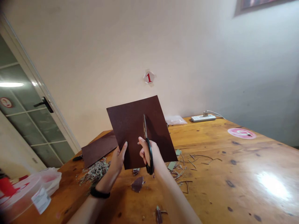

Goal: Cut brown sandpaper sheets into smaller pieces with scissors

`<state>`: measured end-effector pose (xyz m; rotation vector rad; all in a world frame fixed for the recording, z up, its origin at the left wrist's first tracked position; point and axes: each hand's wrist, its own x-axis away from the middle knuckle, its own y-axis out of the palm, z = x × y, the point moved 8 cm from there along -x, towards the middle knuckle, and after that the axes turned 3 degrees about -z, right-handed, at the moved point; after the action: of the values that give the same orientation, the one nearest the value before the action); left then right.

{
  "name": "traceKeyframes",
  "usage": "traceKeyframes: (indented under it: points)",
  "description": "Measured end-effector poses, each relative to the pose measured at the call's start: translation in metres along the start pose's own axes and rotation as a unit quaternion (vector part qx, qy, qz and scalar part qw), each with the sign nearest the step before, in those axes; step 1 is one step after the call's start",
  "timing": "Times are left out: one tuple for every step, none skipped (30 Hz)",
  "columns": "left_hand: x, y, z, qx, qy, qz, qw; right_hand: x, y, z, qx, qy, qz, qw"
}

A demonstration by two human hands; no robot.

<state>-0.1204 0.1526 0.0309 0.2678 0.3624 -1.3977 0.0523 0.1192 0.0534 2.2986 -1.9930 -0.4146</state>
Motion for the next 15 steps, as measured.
traceKeyframes:
  points:
    - [-0.001,-0.001,-0.003,0.011,-0.005,0.002,1.000,-0.001,-0.002,-0.001,-0.009,-0.004,0.003,1.000]
    - [-0.001,-0.002,-0.006,0.018,-0.010,0.006,1.000,-0.002,-0.004,-0.002,-0.018,-0.007,0.005,1.000]
    - [-0.002,-0.003,-0.009,0.023,-0.015,0.010,1.000,-0.003,-0.006,-0.001,-0.027,-0.010,0.007,1.000]
    - [-0.003,-0.005,-0.011,0.027,-0.020,0.013,0.999,-0.004,-0.008,-0.001,-0.034,-0.013,0.008,0.999]
    - [-0.004,-0.005,-0.013,0.032,-0.023,0.015,0.999,-0.005,-0.010,0.000,-0.039,-0.016,0.009,0.999]
    - [-0.005,-0.006,-0.015,0.037,-0.023,0.014,0.999,-0.006,-0.013,0.000,-0.041,-0.017,0.012,0.999]
    - [-0.005,-0.006,-0.015,0.041,-0.021,0.011,0.999,-0.007,-0.015,0.001,-0.041,-0.016,0.015,0.999]
    - [-0.006,-0.006,-0.016,0.045,-0.018,0.008,0.999,-0.007,-0.017,0.002,-0.041,-0.015,0.018,0.999]
    - [-0.007,-0.006,-0.016,0.046,-0.016,0.006,0.999,-0.007,-0.019,0.002,-0.042,-0.014,0.020,0.999]
    - [-0.007,-0.006,-0.017,0.044,-0.015,0.007,0.999,-0.007,-0.020,0.002,-0.043,-0.012,0.020,0.999]
    - [-0.008,-0.008,-0.017,0.041,-0.015,0.012,0.999,-0.007,-0.021,0.001,-0.047,-0.011,0.021,0.999]
    - [-0.008,-0.009,-0.018,0.037,-0.014,0.018,0.999,-0.006,-0.022,0.000,-0.052,-0.012,0.021,0.998]
    - [-0.008,-0.011,-0.018,0.031,-0.012,0.025,0.999,-0.006,-0.024,-0.002,-0.059,-0.013,0.023,0.998]
    - [-0.009,-0.012,-0.018,0.023,-0.009,0.031,0.999,-0.006,-0.026,-0.003,-0.068,-0.014,0.026,0.997]
    - [-0.009,-0.013,-0.017,0.013,-0.006,0.037,0.999,-0.007,-0.029,-0.004,-0.079,-0.014,0.031,0.996]
